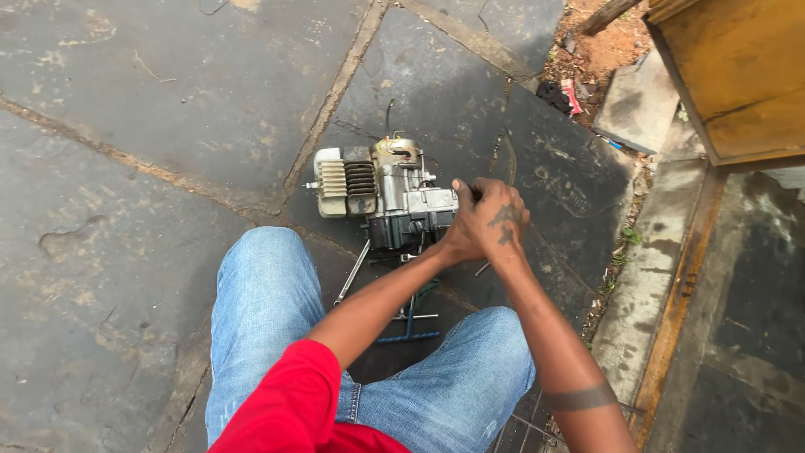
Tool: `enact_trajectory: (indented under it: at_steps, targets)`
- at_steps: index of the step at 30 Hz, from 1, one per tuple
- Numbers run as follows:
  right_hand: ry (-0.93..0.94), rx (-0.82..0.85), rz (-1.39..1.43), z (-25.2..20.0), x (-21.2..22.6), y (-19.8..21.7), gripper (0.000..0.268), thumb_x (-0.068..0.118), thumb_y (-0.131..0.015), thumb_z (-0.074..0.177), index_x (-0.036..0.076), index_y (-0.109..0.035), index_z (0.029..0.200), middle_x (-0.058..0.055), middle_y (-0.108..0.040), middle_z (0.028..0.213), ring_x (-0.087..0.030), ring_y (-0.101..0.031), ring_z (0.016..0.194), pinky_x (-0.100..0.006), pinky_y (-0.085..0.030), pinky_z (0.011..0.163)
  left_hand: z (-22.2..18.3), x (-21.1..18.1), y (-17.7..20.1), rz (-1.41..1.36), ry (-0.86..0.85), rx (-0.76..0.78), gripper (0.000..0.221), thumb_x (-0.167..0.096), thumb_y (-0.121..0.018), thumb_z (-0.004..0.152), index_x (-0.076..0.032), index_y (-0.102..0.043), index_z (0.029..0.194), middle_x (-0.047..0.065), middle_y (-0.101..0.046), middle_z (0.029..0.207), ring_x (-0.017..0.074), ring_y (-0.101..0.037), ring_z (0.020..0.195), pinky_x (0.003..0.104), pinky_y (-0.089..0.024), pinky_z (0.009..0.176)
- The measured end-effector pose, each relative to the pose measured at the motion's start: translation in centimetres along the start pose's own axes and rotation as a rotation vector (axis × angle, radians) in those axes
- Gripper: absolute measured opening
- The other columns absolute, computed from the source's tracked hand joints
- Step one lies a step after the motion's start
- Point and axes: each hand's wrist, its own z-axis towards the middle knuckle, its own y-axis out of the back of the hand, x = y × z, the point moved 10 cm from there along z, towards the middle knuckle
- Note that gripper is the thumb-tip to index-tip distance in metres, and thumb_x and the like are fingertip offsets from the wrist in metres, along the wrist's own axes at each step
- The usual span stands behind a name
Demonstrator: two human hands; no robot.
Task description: Repairing a small internal combustion engine using a screwdriver and other tools.
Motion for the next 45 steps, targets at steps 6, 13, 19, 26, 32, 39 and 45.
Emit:
enact_trajectory:
  at_steps: [6,13,19,26,32,39,45]
  targets:
    - [0.178,-0.031,-0.031,-0.5,0.3,-0.2,0.042,0.044,-0.073,0.094,0.004,-0.076,0.081,-0.016,-0.072,0.076,-0.038,-0.07,0.077,-0.052,-0.054,0.074,-0.6,-2.1,0.8,0.142,-0.069,-0.212,0.089,-0.033,-0.083,0.078,0.006,-0.033,0.141,0.024,-0.05,0.131,0.0361,-0.049,0.128,0.048,-0.036,0.116]
    - [0.268,-0.013,-0.03,-0.9,0.4,0.2,0.038,0.042,-0.075,0.092,0.005,-0.077,0.083,-0.014,-0.072,0.075,-0.035,-0.07,0.076,-0.05,-0.054,0.069,-0.9,-2.6,-0.2,0.249,-0.021,-0.22,0.085,-0.033,-0.079,0.079,0.006,-0.036,0.14,0.027,-0.05,0.13,0.0421,-0.048,0.128,0.053,-0.035,0.111]
    - [0.373,0.038,0.01,-0.9,2.7,0.4,0.035,0.041,-0.077,0.09,0.007,-0.078,0.082,-0.009,-0.073,0.074,-0.03,-0.07,0.075,-0.047,-0.055,0.07,-0.9,-5.1,0.6,0.108,-0.042,-0.376,0.068,-0.031,-0.078,0.083,0.002,-0.044,0.132,0.02,-0.053,0.123,0.0341,-0.055,0.118,0.047,-0.044,0.101]
    - [0.61,0.156,-0.005,-2.2,5.0,0.5,0.031,0.038,-0.076,0.089,0.007,-0.078,0.089,-0.009,-0.076,0.085,-0.031,-0.068,0.08,-0.046,-0.055,0.077,-1.1,-6.9,1.6,0.225,-0.033,-0.468,0.037,-0.025,-0.075,0.089,-0.004,-0.06,0.116,0.012,-0.064,0.112,0.0286,-0.063,0.108,0.045,-0.048,0.092]
    - [0.561,0.071,-0.005,-1.5,0.7,0.7,0.032,0.037,-0.073,0.093,0.005,-0.077,0.095,-0.012,-0.075,0.091,-0.034,-0.068,0.088,-0.047,-0.055,0.079,0.4,-4.5,-0.6,0.458,-0.129,-0.131,0.032,-0.021,-0.075,0.086,-0.003,-0.066,0.11,0.016,-0.069,0.111,0.0364,-0.066,0.106,0.049,-0.052,0.091]
    - [0.306,-0.013,0.078,-2.8,-0.9,2.5,0.037,0.046,-0.076,0.09,0.01,-0.079,0.101,-0.011,-0.077,0.092,-0.031,-0.075,0.083,-0.043,-0.058,0.078,-5.1,-0.3,6.7,0.723,0.203,0.206,0.045,-0.001,-0.066,0.083,-0.009,-0.064,0.127,0.019,-0.064,0.123,0.0397,-0.06,0.117,0.049,-0.049,0.099]
    - [0.09,-0.094,0.048,-3.9,0.1,3.1,0.035,0.046,-0.07,0.09,0.015,-0.079,0.103,-0.009,-0.077,0.084,-0.031,-0.076,0.078,-0.046,-0.059,0.071,-6.2,6.5,9.0,0.649,0.365,0.14,0.044,-0.013,-0.073,0.082,-0.01,-0.068,0.125,0.023,-0.067,0.115,0.0428,-0.062,0.111,0.05,-0.05,0.097]
